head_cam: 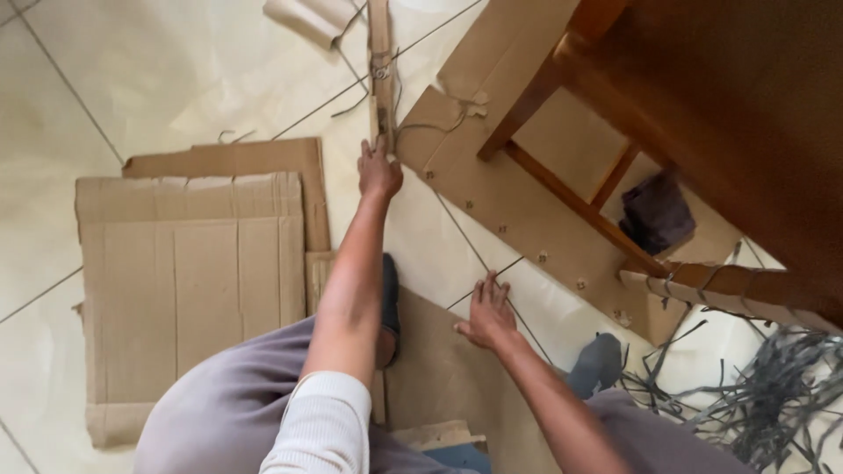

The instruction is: Wrapping cardboard around the legs of a wooden furniture piece and securing it with plastic ties.

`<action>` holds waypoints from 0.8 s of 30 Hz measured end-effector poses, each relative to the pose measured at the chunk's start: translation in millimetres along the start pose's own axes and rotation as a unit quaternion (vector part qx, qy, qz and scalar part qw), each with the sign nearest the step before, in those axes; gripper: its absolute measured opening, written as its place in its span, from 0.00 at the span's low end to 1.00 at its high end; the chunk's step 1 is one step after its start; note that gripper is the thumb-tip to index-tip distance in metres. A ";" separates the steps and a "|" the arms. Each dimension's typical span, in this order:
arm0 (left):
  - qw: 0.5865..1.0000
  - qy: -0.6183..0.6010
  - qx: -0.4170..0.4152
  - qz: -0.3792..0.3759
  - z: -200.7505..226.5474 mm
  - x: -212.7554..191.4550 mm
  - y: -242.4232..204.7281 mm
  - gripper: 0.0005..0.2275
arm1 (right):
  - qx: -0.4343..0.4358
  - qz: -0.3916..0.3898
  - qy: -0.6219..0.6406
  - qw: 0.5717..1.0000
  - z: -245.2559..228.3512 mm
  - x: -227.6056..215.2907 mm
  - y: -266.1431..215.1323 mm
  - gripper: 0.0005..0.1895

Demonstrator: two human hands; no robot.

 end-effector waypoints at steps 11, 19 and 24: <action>0.933 -0.191 0.014 0.304 7.2 -1.9 -110.3 0.07 | -0.043 0.080 0.041 0.995 17.2 28.5 17.8 0.59; 0.925 -0.310 -0.083 0.202 44.6 36.1 -258.9 0.10 | -0.024 0.161 0.259 0.952 63.7 36.3 40.2 0.36; 0.936 -0.338 -0.024 0.098 75.7 45.5 -334.2 0.09 | 0.148 0.196 0.676 0.695 116.5 41.2 50.8 0.30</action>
Point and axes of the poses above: each hand's wrist, its own y-axis towards the middle knuckle, its own x-axis out of the palm, z = x × y, the point moved 6 cm from there along y, towards the middle knuckle, and after that the axes turned 12 degrees about z, right-handed, at the moved point
